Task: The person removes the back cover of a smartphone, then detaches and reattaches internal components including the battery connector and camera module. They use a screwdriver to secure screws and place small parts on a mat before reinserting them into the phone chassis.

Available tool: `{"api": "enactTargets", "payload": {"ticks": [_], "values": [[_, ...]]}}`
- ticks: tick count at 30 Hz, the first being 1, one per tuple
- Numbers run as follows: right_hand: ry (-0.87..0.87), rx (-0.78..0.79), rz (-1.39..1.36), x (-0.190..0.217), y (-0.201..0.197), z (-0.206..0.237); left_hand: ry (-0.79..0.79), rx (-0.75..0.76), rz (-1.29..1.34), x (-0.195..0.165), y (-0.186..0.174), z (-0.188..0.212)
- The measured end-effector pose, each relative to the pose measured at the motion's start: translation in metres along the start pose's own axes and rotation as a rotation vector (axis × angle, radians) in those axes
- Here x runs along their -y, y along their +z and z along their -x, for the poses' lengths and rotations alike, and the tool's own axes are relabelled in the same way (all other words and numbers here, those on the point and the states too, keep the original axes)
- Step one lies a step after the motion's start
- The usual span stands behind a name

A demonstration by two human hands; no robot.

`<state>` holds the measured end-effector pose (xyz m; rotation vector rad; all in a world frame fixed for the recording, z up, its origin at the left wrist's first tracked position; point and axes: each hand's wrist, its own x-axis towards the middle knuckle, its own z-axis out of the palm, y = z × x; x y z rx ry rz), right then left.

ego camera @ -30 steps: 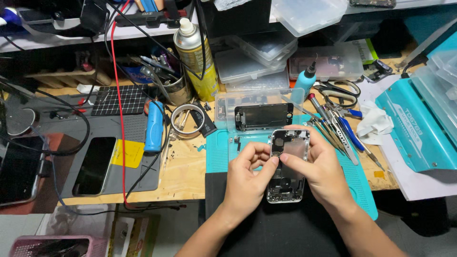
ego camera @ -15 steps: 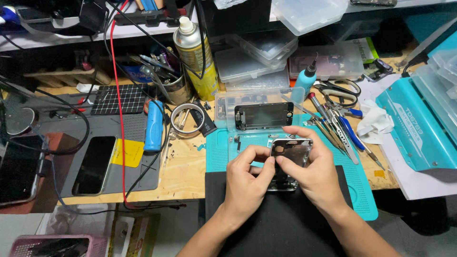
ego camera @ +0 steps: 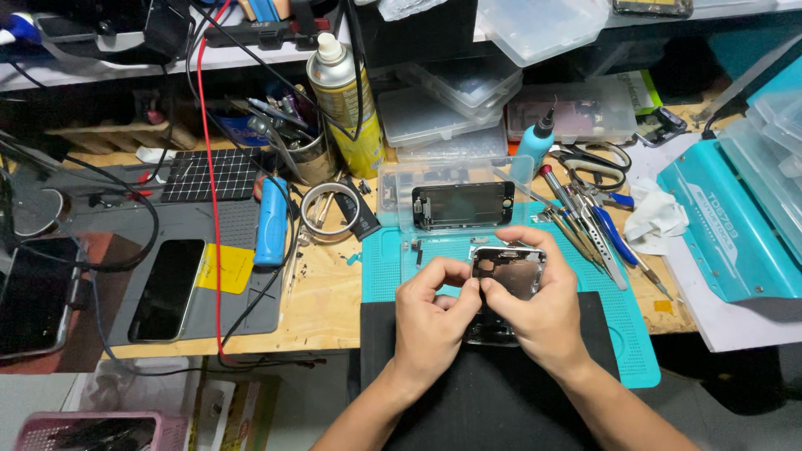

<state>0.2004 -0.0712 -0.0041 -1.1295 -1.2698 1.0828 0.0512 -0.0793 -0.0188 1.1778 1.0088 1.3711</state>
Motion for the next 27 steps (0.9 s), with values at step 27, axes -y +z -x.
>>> {"api": "enactTargets", "payload": {"ticks": [27], "values": [[0.070, 0.014, 0.003, 0.0027, -0.0006, -0.0064, -0.018, 0.029, -0.043, 0.0060, -0.0026, -0.0071]]}}
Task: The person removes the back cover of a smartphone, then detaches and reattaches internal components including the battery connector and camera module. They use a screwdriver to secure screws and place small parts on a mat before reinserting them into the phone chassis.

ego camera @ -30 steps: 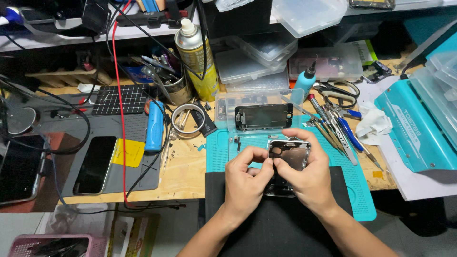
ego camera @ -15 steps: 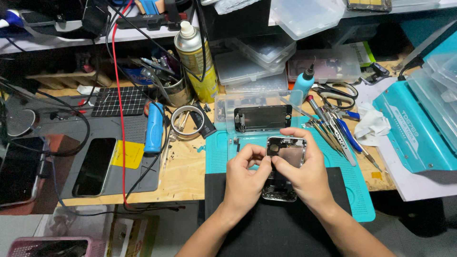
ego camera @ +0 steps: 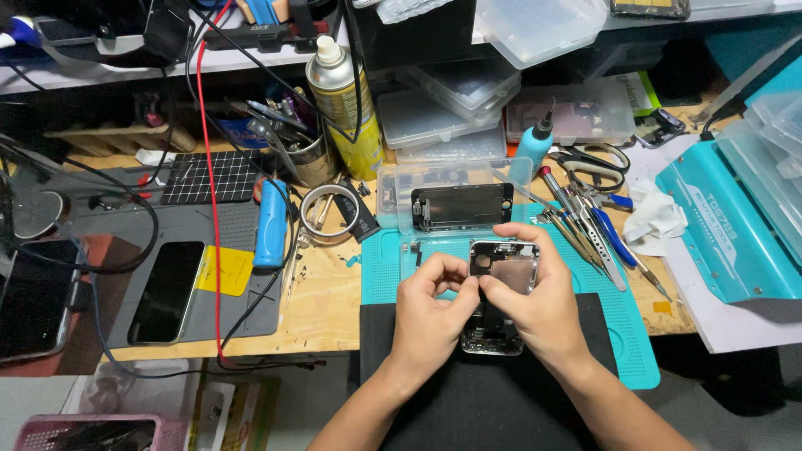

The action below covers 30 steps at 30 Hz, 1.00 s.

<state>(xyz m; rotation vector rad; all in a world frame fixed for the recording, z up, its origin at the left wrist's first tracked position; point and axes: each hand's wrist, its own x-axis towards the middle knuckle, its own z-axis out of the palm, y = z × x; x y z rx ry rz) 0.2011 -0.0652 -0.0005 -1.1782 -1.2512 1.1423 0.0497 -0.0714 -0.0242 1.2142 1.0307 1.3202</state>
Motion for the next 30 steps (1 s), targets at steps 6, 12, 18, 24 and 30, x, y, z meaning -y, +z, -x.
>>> {"api": "enactTargets", "payload": {"ticks": [6, 12, 18, 24, 30], "values": [[-0.001, 0.000, 0.003, 0.001, -0.001, 0.001, 0.008, 0.006, 0.013, 0.000, 0.000, -0.001], [-0.042, -0.007, 0.001, 0.001, 0.000, 0.001, 0.003, -0.006, 0.018, 0.000, 0.002, 0.000], [-0.004, -0.021, 0.022, 0.001, -0.003, 0.001, 0.030, 0.057, -0.031, -0.006, -0.003, -0.006], [0.069, 0.160, -0.120, -0.012, -0.031, -0.013, 0.008, 0.226, -0.325, -0.024, -0.022, -0.021], [0.256, 0.231, 0.096, -0.023, -0.058, -0.013, 0.151, 0.308, -0.549, -0.031, -0.019, -0.017]]}}
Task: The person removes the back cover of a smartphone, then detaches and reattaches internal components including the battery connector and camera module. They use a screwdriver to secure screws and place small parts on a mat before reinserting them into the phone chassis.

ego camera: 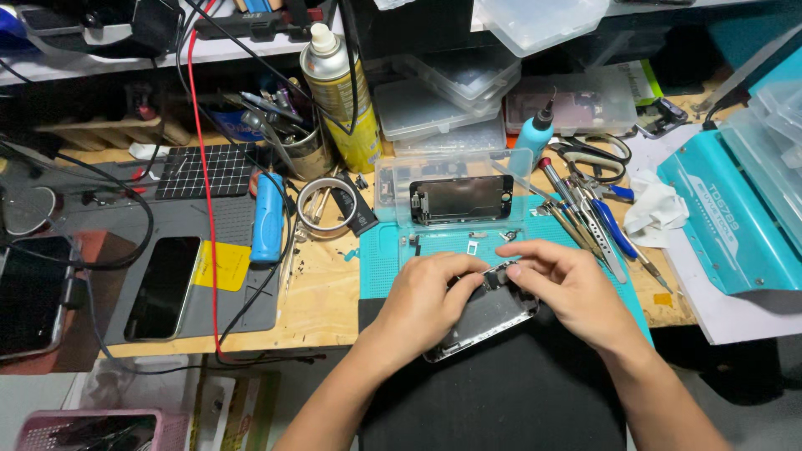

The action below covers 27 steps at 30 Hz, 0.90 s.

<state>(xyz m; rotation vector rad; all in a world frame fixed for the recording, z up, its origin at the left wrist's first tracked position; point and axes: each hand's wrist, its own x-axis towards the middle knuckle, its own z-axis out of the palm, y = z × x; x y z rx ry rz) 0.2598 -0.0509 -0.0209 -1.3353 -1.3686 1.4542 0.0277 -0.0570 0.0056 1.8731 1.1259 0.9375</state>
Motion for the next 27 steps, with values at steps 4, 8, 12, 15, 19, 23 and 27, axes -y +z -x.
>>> {"api": "enactTargets", "payload": {"ticks": [4, 8, 12, 15, 19, 23, 27], "values": [[-0.070, -0.131, 0.158, 0.002, -0.012, 0.003, 0.059, 0.052, -0.135, 0.002, 0.018, 0.008], [-0.137, -0.257, 0.182, 0.009, -0.025, 0.007, 0.142, 0.024, -0.324, 0.008, 0.039, 0.024], [-0.154, -0.348, 0.320, 0.013, -0.033, 0.016, 0.325, -0.095, -0.454, 0.011, 0.048, 0.038], [-0.159, -0.394, 0.384, 0.013, -0.034, 0.021, 0.511, -0.169, -0.601, 0.011, 0.045, 0.044], [-0.199, -0.511, 0.500, 0.014, -0.046, 0.025, 0.573, -0.054, -0.484, 0.005, 0.042, 0.048], [-0.229, -0.600, 0.682, 0.017, -0.068, 0.025, 0.613, 0.106, -0.491, 0.006, 0.034, 0.046], [-0.233, -0.587, 0.828, 0.017, -0.083, 0.022, 0.713, 0.115, -0.599, 0.009, 0.029, 0.036]]}}
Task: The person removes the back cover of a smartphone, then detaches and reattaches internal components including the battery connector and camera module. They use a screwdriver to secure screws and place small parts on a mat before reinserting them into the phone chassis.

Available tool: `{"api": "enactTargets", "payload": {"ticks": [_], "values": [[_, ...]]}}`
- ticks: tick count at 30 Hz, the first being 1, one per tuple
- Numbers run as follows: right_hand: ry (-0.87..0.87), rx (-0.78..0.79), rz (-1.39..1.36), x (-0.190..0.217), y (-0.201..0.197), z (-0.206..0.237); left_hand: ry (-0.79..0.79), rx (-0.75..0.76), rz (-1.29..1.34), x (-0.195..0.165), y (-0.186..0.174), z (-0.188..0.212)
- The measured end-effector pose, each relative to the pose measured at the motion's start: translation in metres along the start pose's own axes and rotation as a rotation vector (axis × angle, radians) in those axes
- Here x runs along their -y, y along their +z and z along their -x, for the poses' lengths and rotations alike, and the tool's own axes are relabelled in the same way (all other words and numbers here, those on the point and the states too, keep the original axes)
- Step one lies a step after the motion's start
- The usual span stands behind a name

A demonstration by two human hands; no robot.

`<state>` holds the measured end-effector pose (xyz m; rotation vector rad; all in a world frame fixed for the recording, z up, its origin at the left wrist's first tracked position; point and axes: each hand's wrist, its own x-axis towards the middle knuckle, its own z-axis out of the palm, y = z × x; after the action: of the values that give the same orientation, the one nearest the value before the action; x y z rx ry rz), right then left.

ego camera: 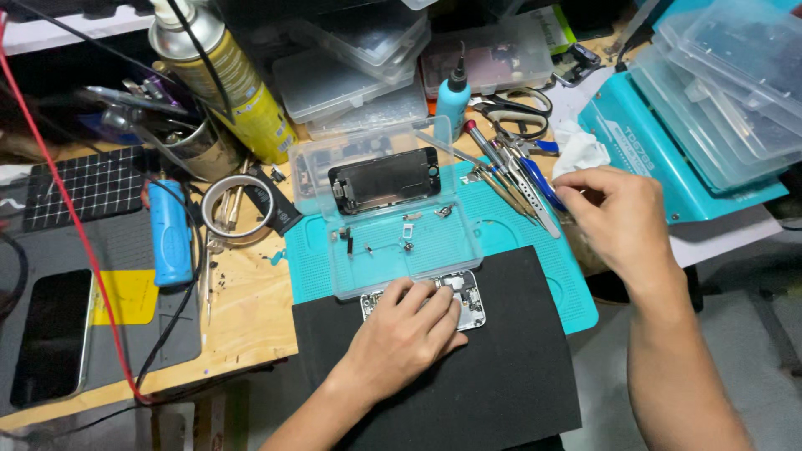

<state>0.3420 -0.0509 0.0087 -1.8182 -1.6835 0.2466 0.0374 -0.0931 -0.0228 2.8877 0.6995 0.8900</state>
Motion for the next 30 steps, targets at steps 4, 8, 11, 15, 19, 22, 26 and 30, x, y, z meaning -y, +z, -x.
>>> {"api": "enactTargets", "payload": {"ticks": [4, 8, 11, 15, 19, 22, 26, 30], "values": [[-0.140, 0.089, 0.023, 0.004, 0.017, -0.004, -0.033, -0.069, 0.115, 0.004, -0.005, -0.013], [-0.199, 0.116, 0.235, 0.019, 0.051, -0.011, -0.145, -0.168, 0.050, 0.027, -0.006, -0.037], [-0.197, 0.107, 0.357, 0.022, 0.059, -0.017, -0.256, -0.203, 0.006, 0.051, -0.009, -0.046], [-0.216, 0.146, 0.443, 0.020, 0.065, -0.022, -0.382, -0.203, 0.009, 0.068, -0.014, -0.038], [-0.231, 0.174, 0.474, 0.021, 0.062, -0.030, -0.455, -0.208, 0.003, 0.068, -0.016, -0.023], [-0.245, 0.095, 0.303, 0.026, 0.046, -0.032, -0.491, -0.234, 0.018, 0.068, -0.017, -0.014], [-0.061, 0.093, -0.182, 0.038, 0.023, -0.027, -0.533, -0.226, 0.047, 0.071, -0.013, -0.008], [0.016, 0.141, -0.590, 0.049, 0.020, -0.018, -0.498, -0.188, 0.097, 0.074, -0.004, -0.009]]}}
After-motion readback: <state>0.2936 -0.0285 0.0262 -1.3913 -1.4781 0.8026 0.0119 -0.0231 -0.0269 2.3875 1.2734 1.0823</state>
